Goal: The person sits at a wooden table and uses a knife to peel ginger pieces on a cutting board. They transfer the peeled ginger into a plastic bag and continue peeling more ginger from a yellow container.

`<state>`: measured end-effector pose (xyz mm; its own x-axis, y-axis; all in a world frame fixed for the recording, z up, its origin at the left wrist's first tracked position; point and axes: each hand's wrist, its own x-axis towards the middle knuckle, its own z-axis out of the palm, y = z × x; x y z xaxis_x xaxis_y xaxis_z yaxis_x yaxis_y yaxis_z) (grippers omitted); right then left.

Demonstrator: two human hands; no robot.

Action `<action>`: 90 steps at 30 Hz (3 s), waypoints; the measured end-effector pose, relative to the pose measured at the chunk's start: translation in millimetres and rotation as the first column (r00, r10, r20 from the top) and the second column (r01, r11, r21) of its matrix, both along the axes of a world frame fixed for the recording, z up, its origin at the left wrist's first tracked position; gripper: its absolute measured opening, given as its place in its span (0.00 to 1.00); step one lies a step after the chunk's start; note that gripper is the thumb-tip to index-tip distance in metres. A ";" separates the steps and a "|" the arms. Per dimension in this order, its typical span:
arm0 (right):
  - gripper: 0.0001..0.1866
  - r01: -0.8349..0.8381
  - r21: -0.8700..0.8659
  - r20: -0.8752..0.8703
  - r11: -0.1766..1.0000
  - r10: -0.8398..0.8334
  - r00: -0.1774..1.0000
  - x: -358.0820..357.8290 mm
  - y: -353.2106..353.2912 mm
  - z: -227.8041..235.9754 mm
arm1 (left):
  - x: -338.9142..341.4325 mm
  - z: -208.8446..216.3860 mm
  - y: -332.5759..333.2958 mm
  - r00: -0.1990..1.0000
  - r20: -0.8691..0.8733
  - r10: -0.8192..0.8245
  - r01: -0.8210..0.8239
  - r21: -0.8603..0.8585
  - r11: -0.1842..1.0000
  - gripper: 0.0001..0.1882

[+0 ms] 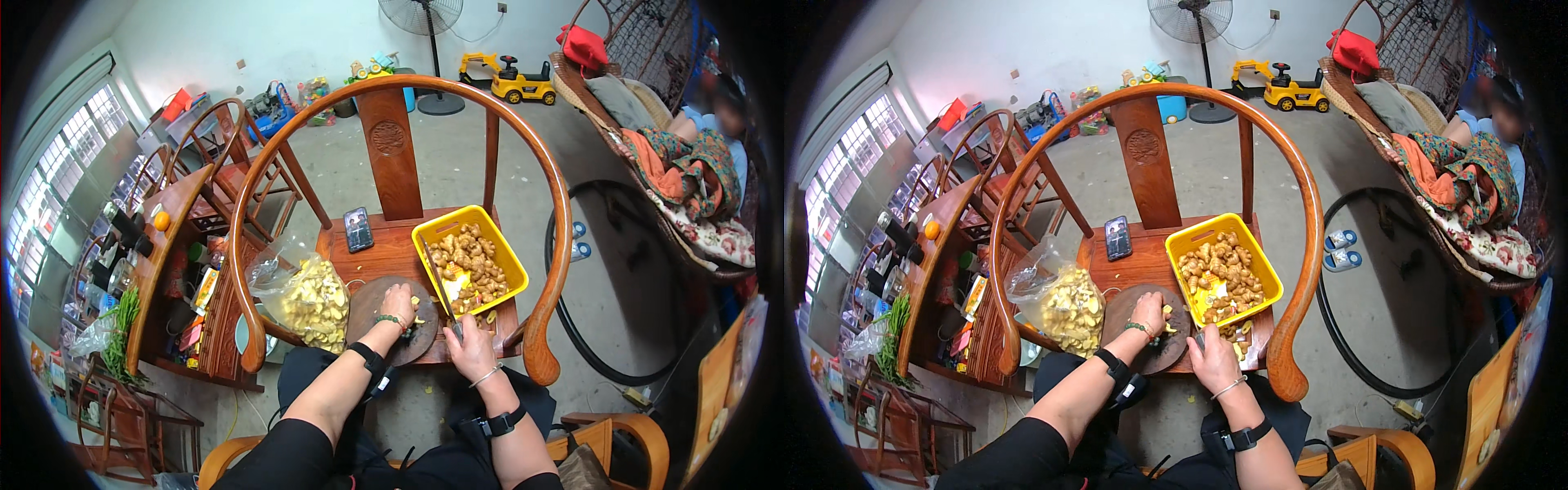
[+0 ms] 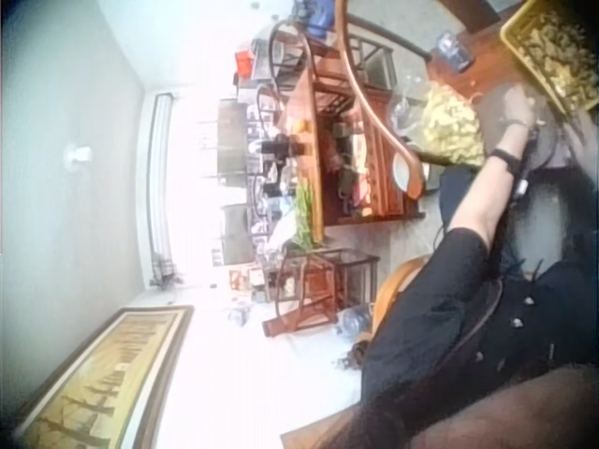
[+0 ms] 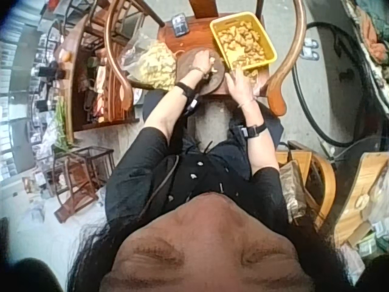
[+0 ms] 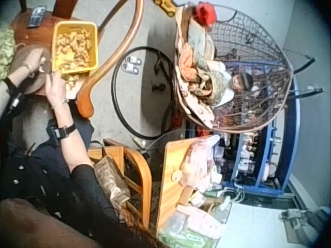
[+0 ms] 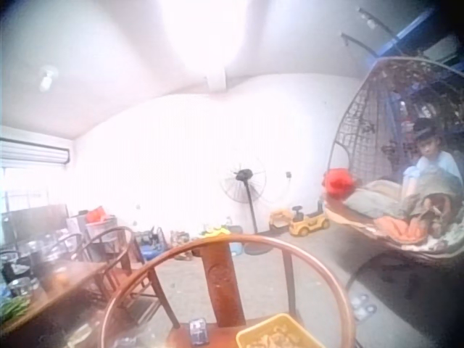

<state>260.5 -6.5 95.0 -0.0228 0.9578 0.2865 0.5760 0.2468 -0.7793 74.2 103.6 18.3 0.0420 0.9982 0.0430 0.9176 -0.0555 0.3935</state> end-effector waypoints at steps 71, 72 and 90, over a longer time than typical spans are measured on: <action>0.14 -0.057 -0.028 0.013 0.998 0.057 0.998 2.3 -0.5 -0.4 | -125.7 174.8 -2.0 1.000 -0.008 -0.022 0.021 0.644 0.765 0.09; 0.14 -0.058 -0.022 0.011 0.998 0.058 0.998 1.3 -0.2 0.5 | -144.1 182.8 0.6 0.998 -0.021 0.052 -0.025 0.669 0.743 0.09; 0.14 0.062 0.109 -0.109 0.992 -0.050 0.993 22.0 1.5 10.8 | -86.1 153.9 -39.1 0.981 -0.107 -0.161 0.193 0.577 0.793 0.05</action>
